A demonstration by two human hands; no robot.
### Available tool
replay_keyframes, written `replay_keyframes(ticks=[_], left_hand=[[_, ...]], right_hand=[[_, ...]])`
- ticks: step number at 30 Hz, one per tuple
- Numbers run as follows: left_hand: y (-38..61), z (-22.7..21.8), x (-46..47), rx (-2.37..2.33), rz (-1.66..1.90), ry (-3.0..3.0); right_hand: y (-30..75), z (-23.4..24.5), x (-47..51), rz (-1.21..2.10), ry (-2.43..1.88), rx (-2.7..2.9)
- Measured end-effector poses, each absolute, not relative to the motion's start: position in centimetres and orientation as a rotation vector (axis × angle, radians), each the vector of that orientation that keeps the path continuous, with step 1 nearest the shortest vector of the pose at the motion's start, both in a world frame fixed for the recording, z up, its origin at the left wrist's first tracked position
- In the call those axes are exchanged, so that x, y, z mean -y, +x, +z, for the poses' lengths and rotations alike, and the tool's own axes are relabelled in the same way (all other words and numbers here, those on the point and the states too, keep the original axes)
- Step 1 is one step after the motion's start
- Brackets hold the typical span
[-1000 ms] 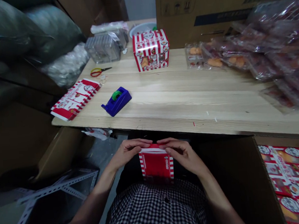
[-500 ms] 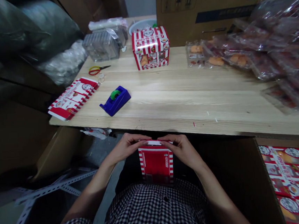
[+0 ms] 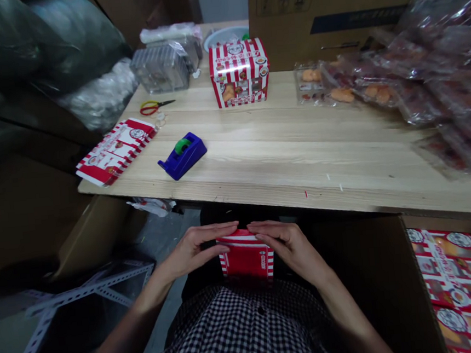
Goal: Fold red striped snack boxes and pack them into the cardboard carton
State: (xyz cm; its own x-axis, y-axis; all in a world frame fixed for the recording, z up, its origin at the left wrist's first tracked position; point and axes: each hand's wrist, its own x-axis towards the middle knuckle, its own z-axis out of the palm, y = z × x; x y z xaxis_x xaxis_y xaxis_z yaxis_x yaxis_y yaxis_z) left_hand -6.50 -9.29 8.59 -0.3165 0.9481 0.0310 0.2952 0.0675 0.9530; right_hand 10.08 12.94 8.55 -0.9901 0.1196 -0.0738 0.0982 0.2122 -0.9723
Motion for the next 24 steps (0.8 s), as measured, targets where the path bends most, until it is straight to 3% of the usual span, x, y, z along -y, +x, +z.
replay_keyframes(ticks=[7,13,21,24], left_hand=[[-5.2,7.3,10.2,-1.787,1.361,1.215],[-5.8,7.3,9.9,-1.746,1.378,1.09],[-6.1,7.3,8.3,-1.763,1.428,0.997],[-10.6,8.1,8.5,-2.092,1.571,0.907]], right_hand=[[11.6,8.0,-11.4,1.76,-0.129,2.493],[11.3,7.4,-11.2,1.802,-0.089,2.44],[10.8,5.9,-10.7,1.78,-0.399,2.268],[10.9,5.1,-11.5,1.792,-0.482,2.245]])
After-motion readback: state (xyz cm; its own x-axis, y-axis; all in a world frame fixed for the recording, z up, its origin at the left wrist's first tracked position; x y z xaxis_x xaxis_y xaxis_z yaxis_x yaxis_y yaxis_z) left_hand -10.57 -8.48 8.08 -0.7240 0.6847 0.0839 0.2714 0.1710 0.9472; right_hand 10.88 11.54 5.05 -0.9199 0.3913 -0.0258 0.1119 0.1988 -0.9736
